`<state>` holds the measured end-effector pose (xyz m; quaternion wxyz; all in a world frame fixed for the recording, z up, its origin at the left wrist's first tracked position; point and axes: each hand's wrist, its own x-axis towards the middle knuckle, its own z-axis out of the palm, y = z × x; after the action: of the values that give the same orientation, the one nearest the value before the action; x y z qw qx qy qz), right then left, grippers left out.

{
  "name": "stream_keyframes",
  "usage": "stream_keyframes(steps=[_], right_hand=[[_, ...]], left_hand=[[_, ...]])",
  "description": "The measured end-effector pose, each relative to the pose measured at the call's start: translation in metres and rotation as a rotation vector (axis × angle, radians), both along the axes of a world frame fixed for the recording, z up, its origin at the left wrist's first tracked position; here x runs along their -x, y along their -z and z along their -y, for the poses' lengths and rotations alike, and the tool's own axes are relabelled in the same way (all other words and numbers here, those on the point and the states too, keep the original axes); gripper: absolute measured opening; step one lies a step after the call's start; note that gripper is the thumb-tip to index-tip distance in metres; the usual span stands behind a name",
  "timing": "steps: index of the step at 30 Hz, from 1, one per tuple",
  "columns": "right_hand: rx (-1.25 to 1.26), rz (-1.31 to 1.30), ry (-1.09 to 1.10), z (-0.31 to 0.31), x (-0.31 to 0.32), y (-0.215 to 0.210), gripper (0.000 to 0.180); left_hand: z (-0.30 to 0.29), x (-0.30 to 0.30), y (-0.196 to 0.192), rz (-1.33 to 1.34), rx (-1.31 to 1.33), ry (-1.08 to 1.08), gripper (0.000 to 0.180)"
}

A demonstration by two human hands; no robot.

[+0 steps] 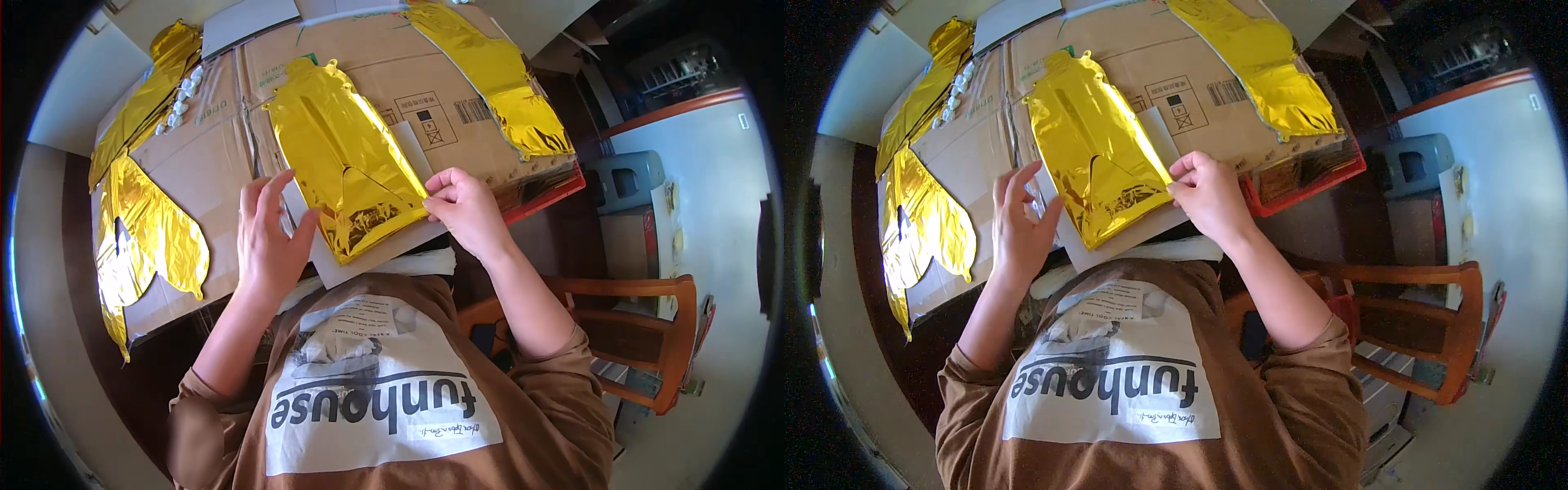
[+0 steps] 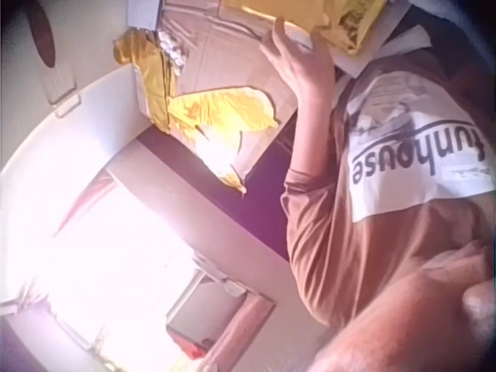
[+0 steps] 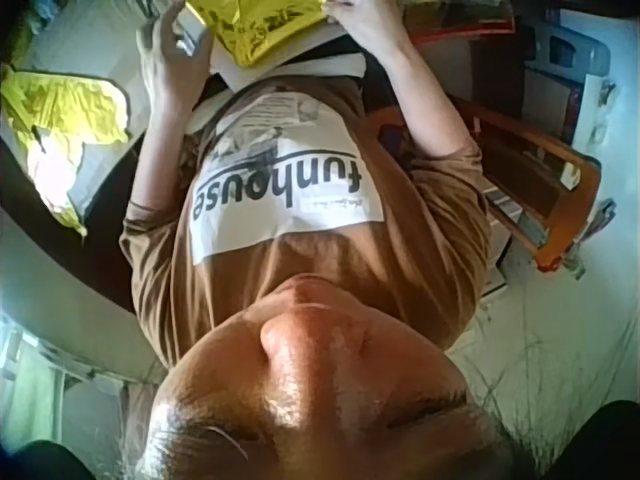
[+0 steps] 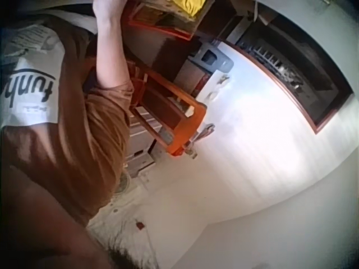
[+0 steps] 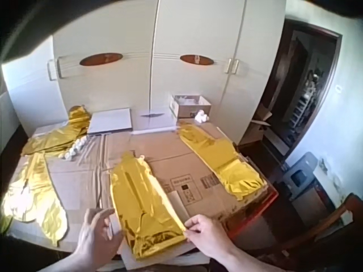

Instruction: Folding a gold-colored Mylar foil balloon into a compact shape on a flat surface.

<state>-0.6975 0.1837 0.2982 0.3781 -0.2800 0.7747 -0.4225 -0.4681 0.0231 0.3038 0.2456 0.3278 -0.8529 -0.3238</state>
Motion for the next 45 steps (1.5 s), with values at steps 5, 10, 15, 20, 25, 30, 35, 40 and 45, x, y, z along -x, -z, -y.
stream_keyframes(steps=[5,10,15,20,25,30,35,40,45], right_hand=[[0.04,-0.072,-0.007,0.0,0.0,0.01,0.022],[0.092,-0.186,0.043,0.0,-0.006,0.016,0.02],[0.054,-0.316,0.046,-0.002,-0.019,0.0,0.018],[0.055,-0.532,-0.02,-0.006,-0.025,0.008,0.016],[0.146,-0.803,-0.101,-0.012,-0.026,0.018,0.017],[0.28,-1.006,-0.145,-0.021,-0.024,0.028,0.019],[0.333,-1.097,-0.161,-0.026,-0.019,0.038,0.026],[0.349,-1.076,-0.111,-0.027,-0.016,0.043,0.03],[0.339,-1.085,-0.071,-0.027,-0.018,0.046,0.03]], left_hand=[[-0.008,0.052,0.001,-0.128,0.294,0.562,0.026],[0.007,0.099,0.029,-0.125,0.469,0.654,0.031],[0.015,0.102,0.038,-0.176,0.419,0.711,0.033],[0.016,0.103,0.039,-0.18,0.418,0.718,0.032],[0.015,0.103,0.043,-0.206,0.433,0.703,0.029],[0.013,0.102,0.041,-0.233,0.412,0.695,0.026],[0.016,0.097,0.037,-0.223,0.576,0.665,0.024],[0.018,0.083,0.027,-0.095,0.646,0.686,0.026],[0.025,0.064,0.026,-0.123,0.52,0.667,0.029]])
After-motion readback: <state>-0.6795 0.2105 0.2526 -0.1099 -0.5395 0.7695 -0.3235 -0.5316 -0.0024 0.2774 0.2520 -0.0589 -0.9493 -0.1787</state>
